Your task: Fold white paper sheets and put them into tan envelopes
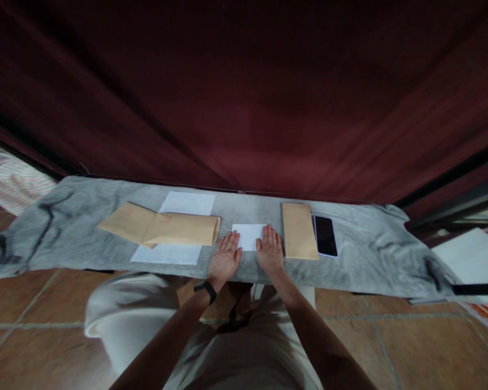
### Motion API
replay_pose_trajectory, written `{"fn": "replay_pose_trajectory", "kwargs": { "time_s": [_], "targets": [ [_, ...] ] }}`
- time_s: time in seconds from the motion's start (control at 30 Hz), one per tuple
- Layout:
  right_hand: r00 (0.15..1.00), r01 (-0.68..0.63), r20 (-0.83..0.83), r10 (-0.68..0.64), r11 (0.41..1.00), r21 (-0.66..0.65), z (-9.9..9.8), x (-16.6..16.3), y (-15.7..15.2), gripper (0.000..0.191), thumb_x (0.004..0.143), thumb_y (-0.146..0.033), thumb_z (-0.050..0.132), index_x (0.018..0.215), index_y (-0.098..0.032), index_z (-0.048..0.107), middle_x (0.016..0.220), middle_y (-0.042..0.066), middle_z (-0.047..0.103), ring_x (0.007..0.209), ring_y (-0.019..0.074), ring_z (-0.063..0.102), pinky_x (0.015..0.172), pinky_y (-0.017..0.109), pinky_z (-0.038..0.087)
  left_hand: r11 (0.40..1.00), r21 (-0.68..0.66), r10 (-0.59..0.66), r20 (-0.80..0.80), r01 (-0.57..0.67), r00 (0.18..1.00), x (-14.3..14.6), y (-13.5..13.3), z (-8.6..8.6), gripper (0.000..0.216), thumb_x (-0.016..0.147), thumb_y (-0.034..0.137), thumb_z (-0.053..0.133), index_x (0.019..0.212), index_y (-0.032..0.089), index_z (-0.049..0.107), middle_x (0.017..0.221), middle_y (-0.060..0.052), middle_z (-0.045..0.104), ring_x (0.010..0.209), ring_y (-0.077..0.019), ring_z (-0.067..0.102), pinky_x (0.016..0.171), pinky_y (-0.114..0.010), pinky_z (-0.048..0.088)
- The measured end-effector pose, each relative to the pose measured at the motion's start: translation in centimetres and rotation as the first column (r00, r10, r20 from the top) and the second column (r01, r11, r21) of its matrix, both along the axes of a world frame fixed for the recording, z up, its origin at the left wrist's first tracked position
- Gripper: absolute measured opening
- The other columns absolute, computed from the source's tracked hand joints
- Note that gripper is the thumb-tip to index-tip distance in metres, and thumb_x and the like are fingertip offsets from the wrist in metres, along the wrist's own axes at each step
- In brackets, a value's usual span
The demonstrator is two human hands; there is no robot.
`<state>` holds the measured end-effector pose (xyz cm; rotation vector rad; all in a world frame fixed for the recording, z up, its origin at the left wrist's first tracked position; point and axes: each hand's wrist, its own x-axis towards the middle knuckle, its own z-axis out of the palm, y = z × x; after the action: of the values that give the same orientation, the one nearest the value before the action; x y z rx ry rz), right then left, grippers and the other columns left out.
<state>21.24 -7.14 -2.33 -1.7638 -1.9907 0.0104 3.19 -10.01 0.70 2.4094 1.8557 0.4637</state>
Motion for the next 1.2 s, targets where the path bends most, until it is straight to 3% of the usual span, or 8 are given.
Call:
{"fn": "replay_pose_trajectory", "kwargs": {
  "time_s": [0.27, 0.53, 0.8, 0.97, 1.07, 1.2],
  "targets": [
    [1.000, -0.005, 0.009, 0.005, 1.000, 0.023, 0.0, 0.0, 0.0, 0.058, 0.105, -0.028, 0.036, 0.156, -0.002, 0.036, 0.158, 0.025, 0.042, 0.148, 0.0323, 0.040, 0.120, 0.054, 0.031, 1.000, 0.022, 0.002, 0.027, -0.003, 1.000, -0.1, 0.1, -0.2, 0.058, 0.103, 0.034, 0.034, 0.157, 0.014, 0.039, 0.159, -0.011, 0.045, 0.152, -0.0249, 0.035, 0.125, -0.048, 0.031],
    [0.999, 0.022, 0.036, -0.022, 1.000, -0.013, 0.4, -0.2, 0.1, 0.058, 0.105, -0.029, 0.039, 0.157, -0.003, 0.036, 0.159, 0.023, 0.042, 0.148, 0.0316, 0.040, 0.121, 0.051, 0.032, 0.999, 0.033, -0.008, 0.024, 0.007, 1.000, -0.2, 0.5, -0.8, 0.059, 0.104, 0.036, 0.030, 0.155, 0.007, 0.040, 0.160, -0.016, 0.042, 0.152, -0.0269, 0.036, 0.125, -0.049, 0.030],
    [0.999, 0.044, 0.021, -0.044, 0.998, 0.034, 0.0, -0.3, 0.3, 0.058, 0.104, -0.030, 0.044, 0.157, -0.006, 0.038, 0.158, 0.020, 0.044, 0.146, 0.0315, 0.043, 0.120, 0.051, 0.034, 0.996, 0.083, -0.040, 0.027, 0.038, 0.999, -1.0, 0.8, -2.1, 0.059, 0.104, 0.034, 0.029, 0.159, 0.012, 0.035, 0.159, -0.016, 0.045, 0.150, -0.0284, 0.039, 0.123, -0.052, 0.034],
    [0.998, 0.052, 0.044, -0.052, 0.999, -0.004, 0.4, -0.4, 0.5, 0.058, 0.104, -0.032, 0.045, 0.155, -0.005, 0.040, 0.159, 0.019, 0.043, 0.148, 0.0310, 0.041, 0.121, 0.050, 0.033, 0.993, 0.108, -0.050, 0.044, 0.044, 0.998, 1.4, 2.1, -1.9, 0.056, 0.105, 0.032, 0.027, 0.157, 0.013, 0.039, 0.161, -0.015, 0.041, 0.154, -0.0279, 0.031, 0.124, -0.052, 0.031],
    [0.998, 0.050, 0.046, -0.048, 0.998, -0.040, 0.7, -0.3, 0.4, 0.057, 0.105, -0.029, 0.043, 0.156, -0.005, 0.039, 0.160, 0.019, 0.042, 0.148, 0.0298, 0.041, 0.122, 0.049, 0.032, 0.992, 0.032, -0.119, 0.004, 0.119, 0.993, 3.5, 3.1, -1.3, 0.055, 0.105, 0.030, 0.027, 0.156, 0.015, 0.041, 0.163, -0.011, 0.040, 0.154, -0.0256, 0.030, 0.125, -0.049, 0.029],
    [0.999, 0.029, 0.036, -0.027, 0.997, -0.065, 0.9, 0.1, 0.0, 0.054, 0.105, -0.024, 0.039, 0.155, -0.004, 0.040, 0.160, 0.018, 0.041, 0.149, 0.0301, 0.040, 0.123, 0.050, 0.031, 0.995, -0.020, -0.104, -0.070, 0.103, 0.992, 4.7, 3.7, -0.9, 0.054, 0.105, 0.031, 0.030, 0.156, 0.017, 0.042, 0.164, -0.008, 0.038, 0.155, -0.0258, 0.029, 0.126, -0.049, 0.027]
  ]
}}
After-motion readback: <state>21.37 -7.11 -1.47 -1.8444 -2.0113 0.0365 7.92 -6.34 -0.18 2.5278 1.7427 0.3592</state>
